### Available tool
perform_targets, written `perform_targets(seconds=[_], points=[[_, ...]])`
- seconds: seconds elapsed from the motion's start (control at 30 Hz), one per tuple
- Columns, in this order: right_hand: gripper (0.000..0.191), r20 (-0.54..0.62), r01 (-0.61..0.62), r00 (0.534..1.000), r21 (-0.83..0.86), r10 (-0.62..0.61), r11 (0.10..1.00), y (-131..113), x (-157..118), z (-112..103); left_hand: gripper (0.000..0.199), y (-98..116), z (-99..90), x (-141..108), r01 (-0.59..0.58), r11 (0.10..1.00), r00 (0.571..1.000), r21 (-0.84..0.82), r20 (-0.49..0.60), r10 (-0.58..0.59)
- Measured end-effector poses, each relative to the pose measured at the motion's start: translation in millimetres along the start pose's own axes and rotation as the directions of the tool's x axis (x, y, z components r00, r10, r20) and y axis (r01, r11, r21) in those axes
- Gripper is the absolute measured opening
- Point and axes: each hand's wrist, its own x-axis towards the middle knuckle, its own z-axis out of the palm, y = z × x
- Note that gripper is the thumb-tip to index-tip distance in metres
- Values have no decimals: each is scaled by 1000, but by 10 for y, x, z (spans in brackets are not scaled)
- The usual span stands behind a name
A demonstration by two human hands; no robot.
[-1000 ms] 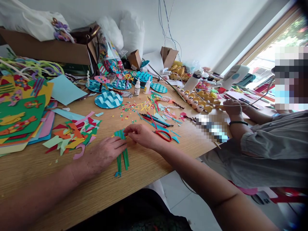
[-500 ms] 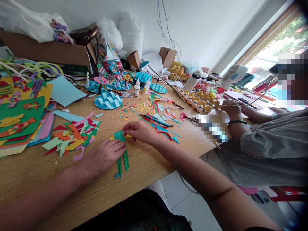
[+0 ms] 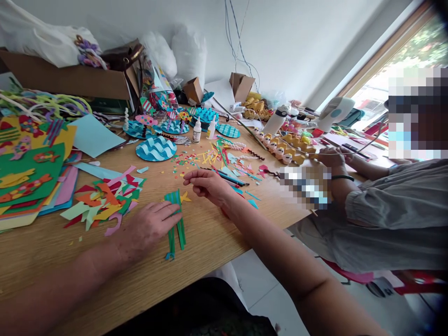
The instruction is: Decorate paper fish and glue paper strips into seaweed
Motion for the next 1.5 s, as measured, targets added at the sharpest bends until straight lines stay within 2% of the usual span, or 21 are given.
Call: perform_targets(seconds=[0.07, 0.17, 0.27, 0.37, 0.43, 0.47, 0.53, 0.57, 0.67, 0.77, 0.9, 1.07, 1.23, 1.37, 1.5], points=[[12, 25, -29, 999, 86, 27, 996, 13, -41, -16, 42, -7, -45, 10, 21, 999, 999, -26, 25, -20], [17, -17, 20, 1000, 64, -19, 998, 49, -51, -24, 44, -69, -61, -15, 53, 995, 996, -85, 79, -47], [19, -93, 135, 985, -100, -144, 986, 98, -38, -15, 43, -200, -33, -79, 129, 981, 989, -145, 91, -117], [30, -146, 158, 966, -318, -213, 935, 161, -26, -7, 41, -341, 7, -151, 246, 952, 968, -182, 100, -231], [30, -171, 165, 942, -509, -288, 845, 204, -31, -8, 41, -404, 36, -191, 306, 929, 951, -206, 113, -288], [23, -166, 182, 923, -608, -348, 773, 222, -42, -9, 41, -424, 51, -206, 324, 921, 945, -217, 118, -305], [4, -102, 229, 878, -768, -468, 597, 250, -89, -8, 40, -440, 78, -229, 341, 912, 939, -229, 120, -321], [5, -51, 252, 863, -818, -503, 516, 260, -125, -7, 40, -439, 88, -235, 342, 911, 939, -231, 118, -323], [8, 82, 293, 855, -892, -512, 346, 286, -261, -6, 40, -416, 98, -234, 330, 914, 944, -235, 108, -313], [11, 116, 275, 863, -925, -492, 264, 320, -384, -21, 40, -375, 91, -214, 298, 922, 955, -248, 82, -286], [18, 76, 210, 879, -948, -472, 237, 372, -460, -39, 40, -301, 99, -191, 266, 927, 964, -264, 60, -259], [22, 71, 253, 856, -921, -513, 296, 416, -457, -29, 40, -243, 129, -196, 256, 926, 967, -277, 77, -244], [26, 46, 247, 857, -911, -513, 331, 422, -445, -26, 38, -284, 134, -210, 263, 921, 964, -288, 35, -265], [21, -1, 205, 856, -917, -517, 341, 400, -445, -30, 36, -346, 99, -227, 327, 898, 941, -294, 16, -337], [18, -37, 179, 843, -922, -537, 344, 378, -456, -35, 35, -404, 78, -272, 419, 861, 894, -287, -34, -446]])
